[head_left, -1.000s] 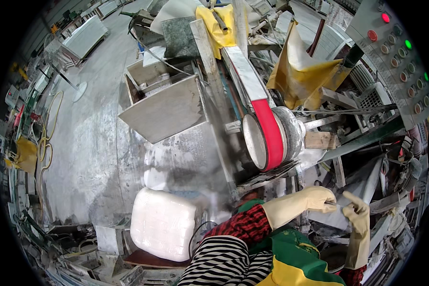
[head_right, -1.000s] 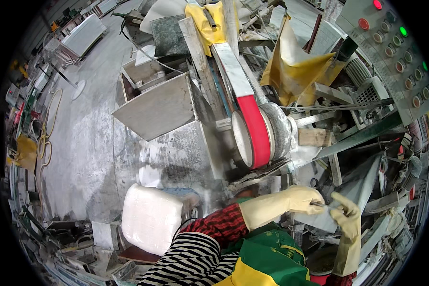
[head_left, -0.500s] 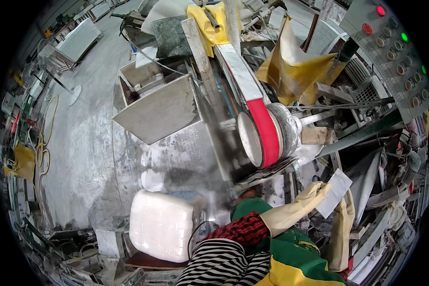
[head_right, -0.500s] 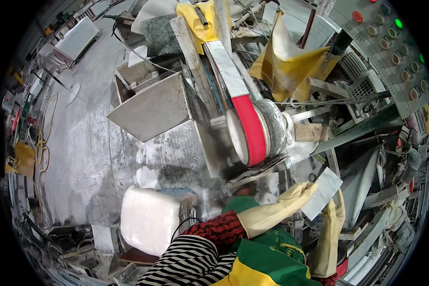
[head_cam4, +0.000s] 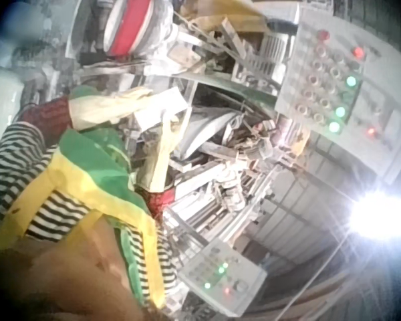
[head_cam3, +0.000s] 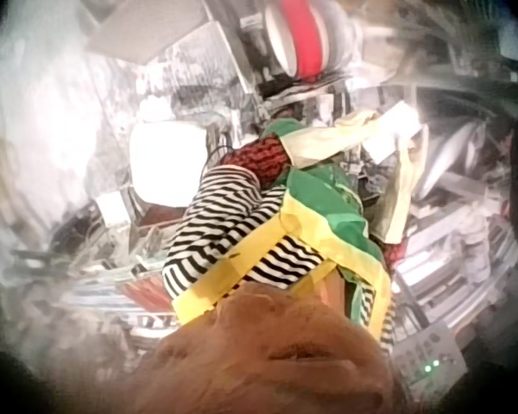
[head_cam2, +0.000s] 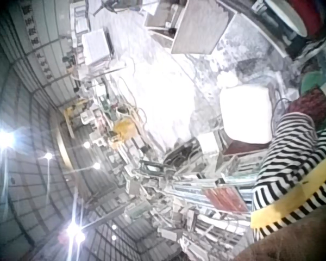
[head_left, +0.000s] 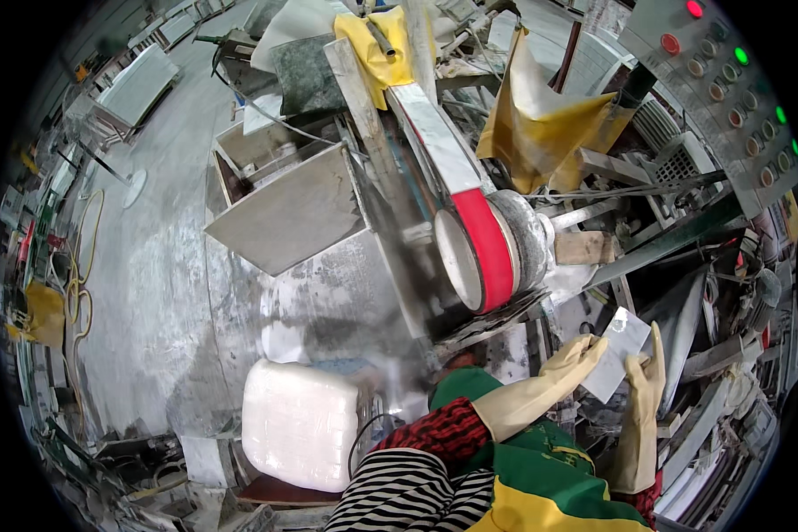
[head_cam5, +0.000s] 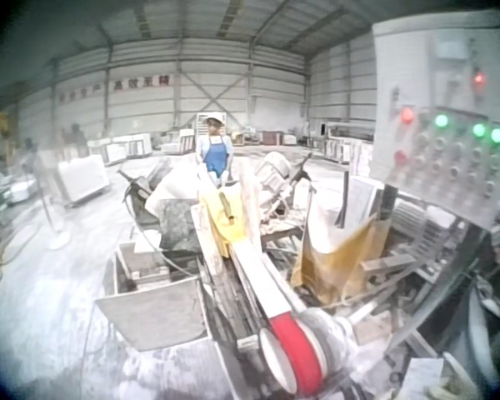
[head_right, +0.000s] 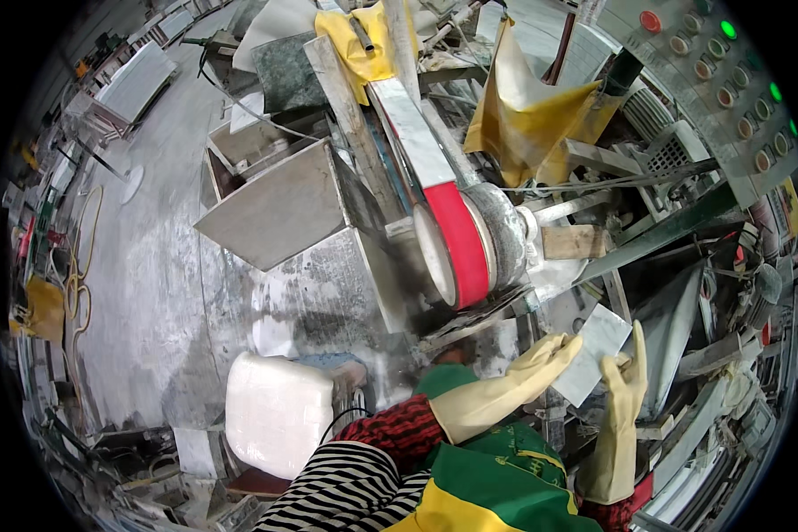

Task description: The person repeatedly picks up white rectangular blocks and rubs them against a rotating red grinding wheel in a factory setting. The person handles the blocks one at a time, rotating them to grind different sides, while wearing gloves and an apron.

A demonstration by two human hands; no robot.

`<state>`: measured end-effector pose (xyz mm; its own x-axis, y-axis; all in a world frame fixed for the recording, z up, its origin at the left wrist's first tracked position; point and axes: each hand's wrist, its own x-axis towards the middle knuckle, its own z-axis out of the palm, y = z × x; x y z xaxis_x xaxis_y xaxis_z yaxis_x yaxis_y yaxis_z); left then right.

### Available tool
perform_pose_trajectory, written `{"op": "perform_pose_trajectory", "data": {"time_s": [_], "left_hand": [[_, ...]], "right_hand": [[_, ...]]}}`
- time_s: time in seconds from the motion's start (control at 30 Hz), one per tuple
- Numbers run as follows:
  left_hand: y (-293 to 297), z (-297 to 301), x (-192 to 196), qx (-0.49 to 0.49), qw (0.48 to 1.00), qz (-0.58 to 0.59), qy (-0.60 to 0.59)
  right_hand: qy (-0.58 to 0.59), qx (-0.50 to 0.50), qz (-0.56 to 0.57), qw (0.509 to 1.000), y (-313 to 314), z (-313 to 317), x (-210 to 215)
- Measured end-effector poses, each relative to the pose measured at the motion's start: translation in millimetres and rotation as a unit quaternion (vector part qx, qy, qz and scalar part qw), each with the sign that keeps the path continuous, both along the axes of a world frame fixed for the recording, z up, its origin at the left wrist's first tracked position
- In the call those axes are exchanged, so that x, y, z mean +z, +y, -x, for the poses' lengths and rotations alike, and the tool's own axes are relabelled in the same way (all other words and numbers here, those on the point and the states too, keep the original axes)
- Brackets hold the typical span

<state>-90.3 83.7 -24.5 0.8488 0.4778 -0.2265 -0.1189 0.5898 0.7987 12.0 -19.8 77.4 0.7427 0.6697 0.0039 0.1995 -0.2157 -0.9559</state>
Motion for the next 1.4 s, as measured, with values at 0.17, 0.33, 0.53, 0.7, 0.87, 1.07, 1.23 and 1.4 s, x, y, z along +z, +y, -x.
{"op": "perform_pose_trajectory", "data": {"time_s": [0.17,0.33,0.53,0.7,0.87,1.07,1.23,1.4], "left_hand": [[22.5,32.7,42.1,-0.096,0.993,-0.031,0.069],[29.9,27.3,17.0,-0.108,0.978,-0.130,0.120],[44.2,22.3,3.1,0.020,0.977,-0.146,0.156],[47.4,3.6,-14.1,0.022,0.999,0.008,0.036],[39.7,-5.1,12.7,-0.042,0.996,0.048,0.058],[33.0,-20.6,-1.6,-0.098,0.995,0.024,0.016],[24.5,-25.2,25.7,-0.116,0.989,-0.052,-0.074],[32.2,-33.3,20.1,-0.136,0.986,-0.084,-0.041]], "right_hand": [[0.027,-0.023,-0.041,0.999,6.6,-25.1,-16.0],[0.067,-0.017,-0.033,0.997,17.2,-24.5,-10.3],[0.226,0.007,-0.084,0.970,22.7,-24.4,-26.2],[0.261,0.030,-0.116,0.958,7.1,-22.7,-28.9],[0.266,0.025,-0.134,0.954,-6.1,-25.5,-20.4],[0.266,0.001,-0.155,0.952,-25.5,-34.2,-25.6],[0.264,-0.012,-0.168,0.950,-41.9,-38.5,-28.2],[0.273,-0.030,-0.171,0.946,-50.0,-37.2,-25.8]]}}
